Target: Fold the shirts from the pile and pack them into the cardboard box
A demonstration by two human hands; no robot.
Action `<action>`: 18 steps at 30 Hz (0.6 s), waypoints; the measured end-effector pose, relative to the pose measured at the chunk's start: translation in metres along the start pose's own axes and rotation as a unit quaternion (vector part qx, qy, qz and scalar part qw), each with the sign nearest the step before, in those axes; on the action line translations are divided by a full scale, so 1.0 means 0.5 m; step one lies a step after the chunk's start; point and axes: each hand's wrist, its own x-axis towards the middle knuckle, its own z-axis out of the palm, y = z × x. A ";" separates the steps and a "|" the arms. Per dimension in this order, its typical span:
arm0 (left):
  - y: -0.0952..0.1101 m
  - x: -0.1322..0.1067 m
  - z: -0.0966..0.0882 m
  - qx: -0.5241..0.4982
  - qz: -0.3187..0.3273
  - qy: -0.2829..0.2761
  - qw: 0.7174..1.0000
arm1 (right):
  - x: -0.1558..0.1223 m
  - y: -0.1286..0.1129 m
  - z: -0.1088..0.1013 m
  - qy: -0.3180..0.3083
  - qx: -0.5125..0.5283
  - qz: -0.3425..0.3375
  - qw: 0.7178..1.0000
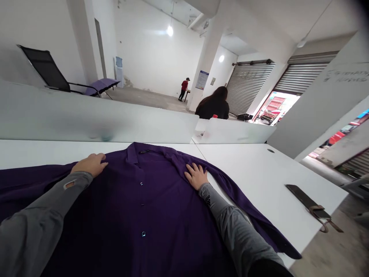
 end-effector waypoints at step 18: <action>0.156 -0.040 0.021 0.069 0.112 0.135 0.982 | 0.036 0.015 0.001 0.015 0.019 0.019 1.000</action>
